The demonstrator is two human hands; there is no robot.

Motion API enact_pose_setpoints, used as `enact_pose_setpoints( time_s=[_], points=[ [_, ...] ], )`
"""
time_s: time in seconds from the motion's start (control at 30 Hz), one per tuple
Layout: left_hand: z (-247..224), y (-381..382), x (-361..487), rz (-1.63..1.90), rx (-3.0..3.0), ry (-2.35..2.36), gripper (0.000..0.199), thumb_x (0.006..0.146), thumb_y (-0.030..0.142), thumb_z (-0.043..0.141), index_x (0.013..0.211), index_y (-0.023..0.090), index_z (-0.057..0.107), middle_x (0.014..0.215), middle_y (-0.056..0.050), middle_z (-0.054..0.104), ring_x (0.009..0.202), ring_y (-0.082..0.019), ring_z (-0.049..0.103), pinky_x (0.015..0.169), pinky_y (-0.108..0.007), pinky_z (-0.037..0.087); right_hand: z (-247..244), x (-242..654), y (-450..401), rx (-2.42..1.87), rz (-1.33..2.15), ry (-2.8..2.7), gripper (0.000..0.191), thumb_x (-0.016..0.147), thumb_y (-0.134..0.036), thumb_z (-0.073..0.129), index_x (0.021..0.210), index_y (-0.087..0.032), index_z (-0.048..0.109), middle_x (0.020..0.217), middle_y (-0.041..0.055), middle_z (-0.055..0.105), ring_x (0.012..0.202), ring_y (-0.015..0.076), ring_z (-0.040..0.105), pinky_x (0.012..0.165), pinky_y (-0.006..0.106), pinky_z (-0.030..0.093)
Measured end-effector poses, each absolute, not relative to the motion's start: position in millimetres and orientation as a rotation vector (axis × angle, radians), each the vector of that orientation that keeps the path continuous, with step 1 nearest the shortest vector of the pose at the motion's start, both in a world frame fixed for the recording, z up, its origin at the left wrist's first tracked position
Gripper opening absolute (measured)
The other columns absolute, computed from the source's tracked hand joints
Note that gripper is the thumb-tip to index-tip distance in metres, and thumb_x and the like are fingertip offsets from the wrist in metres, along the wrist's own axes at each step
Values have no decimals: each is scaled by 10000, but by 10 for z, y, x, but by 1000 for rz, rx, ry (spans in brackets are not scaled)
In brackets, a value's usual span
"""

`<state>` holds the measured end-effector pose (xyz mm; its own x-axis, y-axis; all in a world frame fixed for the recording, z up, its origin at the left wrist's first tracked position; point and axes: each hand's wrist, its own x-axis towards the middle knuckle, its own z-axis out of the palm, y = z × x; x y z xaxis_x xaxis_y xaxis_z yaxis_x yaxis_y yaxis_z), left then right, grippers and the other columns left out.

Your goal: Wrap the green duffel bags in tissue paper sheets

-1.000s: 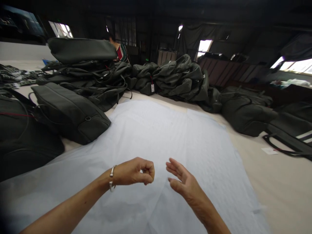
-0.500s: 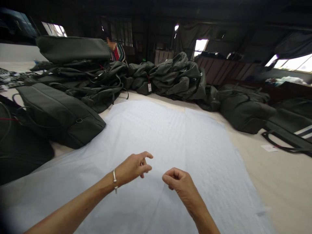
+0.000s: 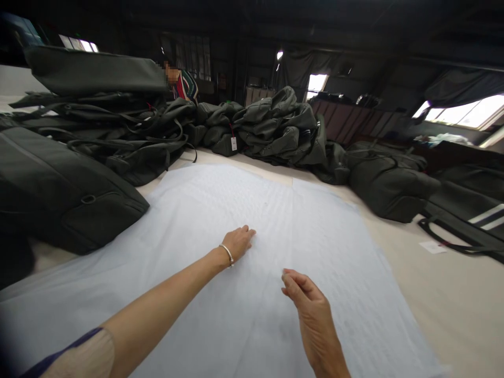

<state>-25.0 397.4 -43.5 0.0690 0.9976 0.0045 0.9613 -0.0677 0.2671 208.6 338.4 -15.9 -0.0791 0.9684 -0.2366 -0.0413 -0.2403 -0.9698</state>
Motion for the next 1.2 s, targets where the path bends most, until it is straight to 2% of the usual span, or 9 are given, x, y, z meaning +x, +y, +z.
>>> enact_pose_setpoints(
  time_s=[0.1,0.2,0.3,0.37,0.43,0.53,0.7,0.9,1.2],
  points=[
    [-486,3928,-342,255,2170,2023,163,898,216,567,1056,228,602,1088,-56,614,943,-205,643,733,-302,545,-209,1969,3461,-1223,1449,-1005,435,655,-509,805,974,-234,694,1090,39,657,1106,253,554,937,382,469],
    [-495,3945,-411,284,2228,2050,255,904,307,581,1145,225,590,1364,-93,500,1155,-249,560,899,-376,510,-279,1813,3570,-1166,1364,-959,516,703,-507,768,1138,-267,631,1201,46,627,1162,261,547,989,421,452],
    [-569,4011,-467,295,2332,2004,476,929,436,545,1366,265,463,1566,-56,270,1427,-292,241,1148,-519,245,-427,1679,3680,-1152,1247,-1072,632,764,-515,705,1323,-308,493,1298,53,581,1216,259,525,1059,456,397],
    [-663,4035,-518,255,2364,1953,533,960,502,456,1440,285,378,1573,-31,264,1460,-267,155,1176,-552,138,-564,1619,3720,-1182,1204,-1194,735,795,-542,656,1426,-320,350,1373,73,528,1271,261,484,1092,477,355],
    [-763,4023,-590,212,2348,1949,568,980,542,364,1476,267,323,1572,-43,264,1461,-259,165,1170,-569,142,-695,1581,3720,-1251,1169,-1338,804,821,-588,592,1481,-322,218,1439,89,467,1328,270,425,1113,505,314],
    [-864,3955,-723,174,2307,2007,616,984,572,285,1506,244,257,1588,-57,195,1468,-260,135,1166,-578,141,-814,1549,3665,-1399,1032,-1585,787,852,-628,495,1498,-351,144,1486,55,420,1386,271,342,1143,533,239],
    [-901,3895,-829,163,2246,2112,633,985,576,247,1518,236,226,1591,-59,172,1471,-254,119,1167,-588,120,-858,1517,3598,-1499,914,-1736,760,871,-649,405,1506,-344,120,1469,29,447,1397,268,320,1143,534,235],
    [-899,3957,-779,205,2179,2166,635,977,571,281,1511,228,257,1586,-73,187,1467,-273,136,1154,-616,135,-886,1518,3626,-1482,933,-1748,769,874,-632,418,1508,-319,115,1468,46,444,1400,274,310,1144,532,226],
    [-881,3978,-799,182,2134,2130,622,971,558,322,1513,262,242,1591,-59,180,1467,-274,133,1158,-600,115,-765,1541,3618,-1534,944,-1726,750,850,-634,451,1492,-363,176,1421,28,504,1345,286,404,1104,526,289]
  ],
)
